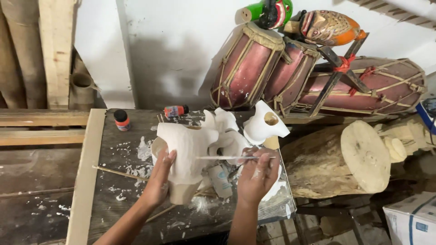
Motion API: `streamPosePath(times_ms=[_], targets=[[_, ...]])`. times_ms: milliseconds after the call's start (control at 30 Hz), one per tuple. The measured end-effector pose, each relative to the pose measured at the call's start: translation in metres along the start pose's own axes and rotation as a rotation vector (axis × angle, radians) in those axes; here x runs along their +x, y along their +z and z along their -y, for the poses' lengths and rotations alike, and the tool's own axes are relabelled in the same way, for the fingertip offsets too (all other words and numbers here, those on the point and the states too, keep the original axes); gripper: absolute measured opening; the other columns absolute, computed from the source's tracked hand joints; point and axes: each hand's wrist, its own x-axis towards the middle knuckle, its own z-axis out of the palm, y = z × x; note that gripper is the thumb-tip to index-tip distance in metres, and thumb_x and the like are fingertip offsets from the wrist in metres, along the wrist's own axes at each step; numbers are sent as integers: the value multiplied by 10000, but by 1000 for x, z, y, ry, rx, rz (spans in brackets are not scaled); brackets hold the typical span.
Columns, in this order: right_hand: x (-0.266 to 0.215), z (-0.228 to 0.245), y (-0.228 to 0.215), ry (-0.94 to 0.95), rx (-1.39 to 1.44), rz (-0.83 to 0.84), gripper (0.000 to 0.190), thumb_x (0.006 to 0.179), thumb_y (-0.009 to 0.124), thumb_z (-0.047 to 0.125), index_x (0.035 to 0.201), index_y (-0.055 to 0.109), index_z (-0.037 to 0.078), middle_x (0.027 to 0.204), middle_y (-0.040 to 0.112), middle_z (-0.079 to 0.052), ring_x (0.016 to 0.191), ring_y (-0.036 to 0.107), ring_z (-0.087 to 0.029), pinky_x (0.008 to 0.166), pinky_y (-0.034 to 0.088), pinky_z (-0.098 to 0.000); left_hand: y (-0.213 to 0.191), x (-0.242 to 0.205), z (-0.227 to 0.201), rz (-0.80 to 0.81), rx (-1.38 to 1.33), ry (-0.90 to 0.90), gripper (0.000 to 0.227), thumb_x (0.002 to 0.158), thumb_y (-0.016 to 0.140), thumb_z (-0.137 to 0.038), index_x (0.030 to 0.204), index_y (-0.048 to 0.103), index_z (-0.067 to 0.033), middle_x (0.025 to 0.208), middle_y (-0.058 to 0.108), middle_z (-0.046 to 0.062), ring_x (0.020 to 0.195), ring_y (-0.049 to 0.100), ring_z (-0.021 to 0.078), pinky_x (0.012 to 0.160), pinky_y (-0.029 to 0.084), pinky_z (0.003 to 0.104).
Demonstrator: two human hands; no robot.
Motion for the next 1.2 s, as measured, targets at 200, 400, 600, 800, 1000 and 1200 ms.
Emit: streamPosePath(times_ms=[200,400,600,800,1000,1200], targets=[[7,1,6,-13,-41,-125,175,1108,491,203,988,524,80,925,545,-32,648,581,-189,714,519,-336,-6,-3,5,59,-13,-108,986,863,269,-716,1623,164,-96,1681,294,111,1557,286,233,1269,176,417],[2,6,11,41,4,-133,183,1069,588,251,1000,603,82,865,602,-38,668,584,-160,679,519,-296,-1,4,10,-57,-258,-97,1012,823,491,-612,1597,202,-27,1714,154,111,1585,155,238,1259,117,444],[-1,9,2,88,-27,18,232,1082,566,258,961,563,60,877,548,-48,633,579,-183,590,536,-290,2,-17,-25,8,-366,-71,929,872,436,-593,1603,244,-53,1710,233,87,1576,211,218,1246,184,421],[19,-10,-2,14,-208,48,125,1112,482,108,1050,582,69,899,602,-27,724,587,-126,659,557,-237,0,-27,-37,-9,-747,-136,718,904,379,-442,1474,486,-17,1315,633,285,1154,621,431,972,512,568],[29,-14,35,63,-492,367,311,1109,442,273,980,630,62,829,619,-36,716,581,-136,695,483,-295,-15,-33,-42,-262,-734,-125,720,959,326,-432,1581,406,-79,1593,513,112,1412,486,242,1134,370,401],[43,-39,53,57,-583,815,260,1074,523,256,1071,678,48,999,736,-58,864,701,-149,726,532,-257,-18,-37,-26,-240,-684,-35,707,965,305,-462,1456,514,2,1193,669,303,1031,637,415,807,514,514]])
